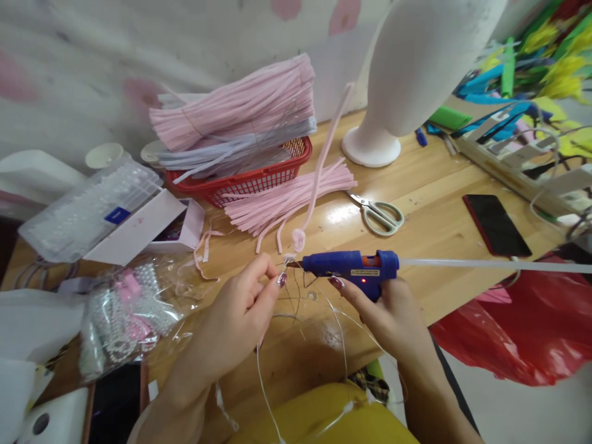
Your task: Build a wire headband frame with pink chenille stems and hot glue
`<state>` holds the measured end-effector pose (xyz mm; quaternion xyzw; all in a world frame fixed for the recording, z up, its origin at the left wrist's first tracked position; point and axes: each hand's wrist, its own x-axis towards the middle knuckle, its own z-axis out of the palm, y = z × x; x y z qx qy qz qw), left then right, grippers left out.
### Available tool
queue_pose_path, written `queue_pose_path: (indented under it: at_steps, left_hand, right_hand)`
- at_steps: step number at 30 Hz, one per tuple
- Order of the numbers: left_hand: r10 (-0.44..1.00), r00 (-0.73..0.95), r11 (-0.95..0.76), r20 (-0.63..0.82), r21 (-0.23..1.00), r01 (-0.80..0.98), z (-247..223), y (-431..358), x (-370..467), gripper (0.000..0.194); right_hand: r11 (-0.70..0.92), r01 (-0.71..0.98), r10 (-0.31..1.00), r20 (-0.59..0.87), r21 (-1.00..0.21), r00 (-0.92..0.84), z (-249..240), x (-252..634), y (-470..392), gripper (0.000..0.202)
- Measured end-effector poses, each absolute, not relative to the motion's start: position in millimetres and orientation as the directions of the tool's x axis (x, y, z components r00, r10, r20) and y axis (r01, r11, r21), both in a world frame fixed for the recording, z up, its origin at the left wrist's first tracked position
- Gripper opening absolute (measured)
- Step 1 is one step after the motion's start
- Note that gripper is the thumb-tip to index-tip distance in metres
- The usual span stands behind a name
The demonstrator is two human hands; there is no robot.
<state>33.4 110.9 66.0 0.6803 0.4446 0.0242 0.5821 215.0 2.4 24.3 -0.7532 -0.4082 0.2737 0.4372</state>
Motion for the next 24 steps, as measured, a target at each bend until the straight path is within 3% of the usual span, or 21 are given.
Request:
queue_pose_path:
  at_steps: [13,19,24]
  left_hand:
    - [0.620,0.616,0.139,-0.486,0.841,0.523,56,107,33,0.020]
    - [0.667,0.611,0.124,-0.427,0.872,0.474,54,106,33,0.020]
    - [0.671,0.628,0.115,-0.395,0.892,0.437,51,107,31,0.025]
  right_hand:
    - [-0.253,0.129,0.891,-0.179,-0.959,0.417,10,223,1,0.032]
    - [-0.221,0.060,0.863,-0.167,-0.973,0.478,6,208,7,0.033]
    - [-0.247,-0.083,0.854,-0.257,-0.966,0.452,0,205,8,0.038]
